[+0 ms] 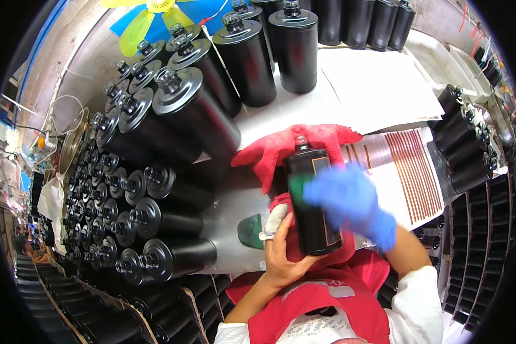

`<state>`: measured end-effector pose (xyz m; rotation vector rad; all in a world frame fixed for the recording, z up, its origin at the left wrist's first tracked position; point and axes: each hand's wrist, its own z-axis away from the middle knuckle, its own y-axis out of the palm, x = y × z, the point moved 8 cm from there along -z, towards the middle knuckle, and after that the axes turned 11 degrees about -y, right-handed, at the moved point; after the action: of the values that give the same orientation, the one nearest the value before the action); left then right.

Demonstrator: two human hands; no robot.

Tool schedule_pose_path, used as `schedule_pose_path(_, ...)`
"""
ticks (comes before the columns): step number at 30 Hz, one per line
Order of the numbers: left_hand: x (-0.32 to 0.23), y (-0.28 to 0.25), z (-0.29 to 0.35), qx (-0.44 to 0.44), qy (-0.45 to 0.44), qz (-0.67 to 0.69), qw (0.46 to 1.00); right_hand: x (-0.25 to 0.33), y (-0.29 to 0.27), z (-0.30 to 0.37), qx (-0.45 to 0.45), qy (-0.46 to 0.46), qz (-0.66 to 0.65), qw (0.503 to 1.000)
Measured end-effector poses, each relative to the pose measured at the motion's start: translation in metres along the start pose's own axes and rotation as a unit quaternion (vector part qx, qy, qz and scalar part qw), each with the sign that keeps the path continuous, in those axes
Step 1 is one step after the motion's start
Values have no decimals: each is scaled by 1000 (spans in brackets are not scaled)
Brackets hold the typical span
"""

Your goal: The person applies decorative labels to black cylindrical bottles. They wipe the bottle surface with a green sponge, peel a label from a sheet, and carefully align and smooth it onto the bottle. The person also applies thin copper strips to the top and bottom rims of the bottle.

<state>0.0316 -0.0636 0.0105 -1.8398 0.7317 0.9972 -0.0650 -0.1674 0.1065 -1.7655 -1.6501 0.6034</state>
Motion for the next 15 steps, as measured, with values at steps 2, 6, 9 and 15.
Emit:
schedule_pose_path(2,0,0,-2,-6,12,-6,1000,62,5,43,68,-60,-48,995)
schedule_pose_path(6,7,2,1,31,-16,-16,999,46,-30,54,-6,180,-196,964)
schedule_pose_path(9,12,4,5,47,-29,27,998,-6,-50,35,-119,254,-46,959)
schedule_pose_path(15,-4,6,-3,56,-12,32,998,32,-7,20,-35,150,-29,988)
